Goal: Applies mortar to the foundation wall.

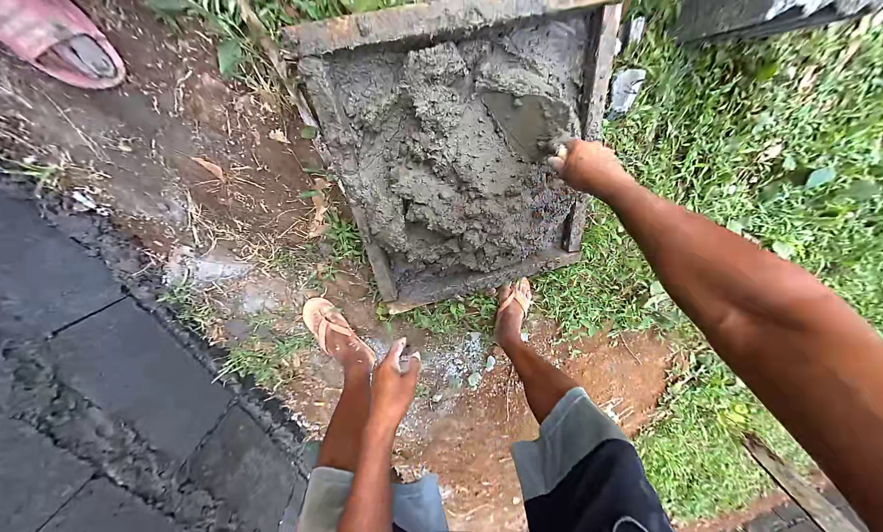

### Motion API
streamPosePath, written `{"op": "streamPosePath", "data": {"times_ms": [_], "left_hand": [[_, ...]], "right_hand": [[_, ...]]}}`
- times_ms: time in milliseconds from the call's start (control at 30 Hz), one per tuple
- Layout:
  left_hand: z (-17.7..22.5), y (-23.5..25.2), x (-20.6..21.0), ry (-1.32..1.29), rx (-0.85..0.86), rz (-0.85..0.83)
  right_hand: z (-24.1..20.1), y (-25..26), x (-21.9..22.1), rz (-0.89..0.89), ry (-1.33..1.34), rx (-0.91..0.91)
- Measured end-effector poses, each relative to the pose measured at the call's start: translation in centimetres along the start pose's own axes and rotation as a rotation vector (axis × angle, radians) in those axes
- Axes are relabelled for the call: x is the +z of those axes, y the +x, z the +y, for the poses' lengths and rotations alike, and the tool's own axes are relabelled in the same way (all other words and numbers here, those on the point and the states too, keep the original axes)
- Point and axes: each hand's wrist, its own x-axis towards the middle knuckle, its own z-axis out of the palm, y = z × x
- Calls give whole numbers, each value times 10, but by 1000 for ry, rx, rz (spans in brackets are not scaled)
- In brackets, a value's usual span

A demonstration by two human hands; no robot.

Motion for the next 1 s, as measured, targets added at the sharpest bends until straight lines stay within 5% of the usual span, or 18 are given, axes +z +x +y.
{"op": "streamPosePath", "data": {"times_ms": [133, 267, 467, 600, 733, 867, 1000], "left_hand": [[-19, -7, -10, -38, -3, 4], [-17, -10, -15, 0, -24, 3], [7, -9, -26, 28, 2, -64], [11, 0, -29, -39, 2, -26], [-6, -11, -24, -264, 5, 135], [-52, -59, -35, -378, -104, 450], [-87, -157, -65, -604, -219, 577]], "right_hand": [[27, -9, -37, 116, -15, 68], [-27, 10, -15, 125, -11, 40], [-82, -37, 49, -76, 21, -95], [-79, -42, 54, -425, 400, -46], [-56, -106, 62, -446, 779, -98], [-65, -198, 38, -345, 753, -194], [-77, -279, 3, -284, 639, -221]]}}
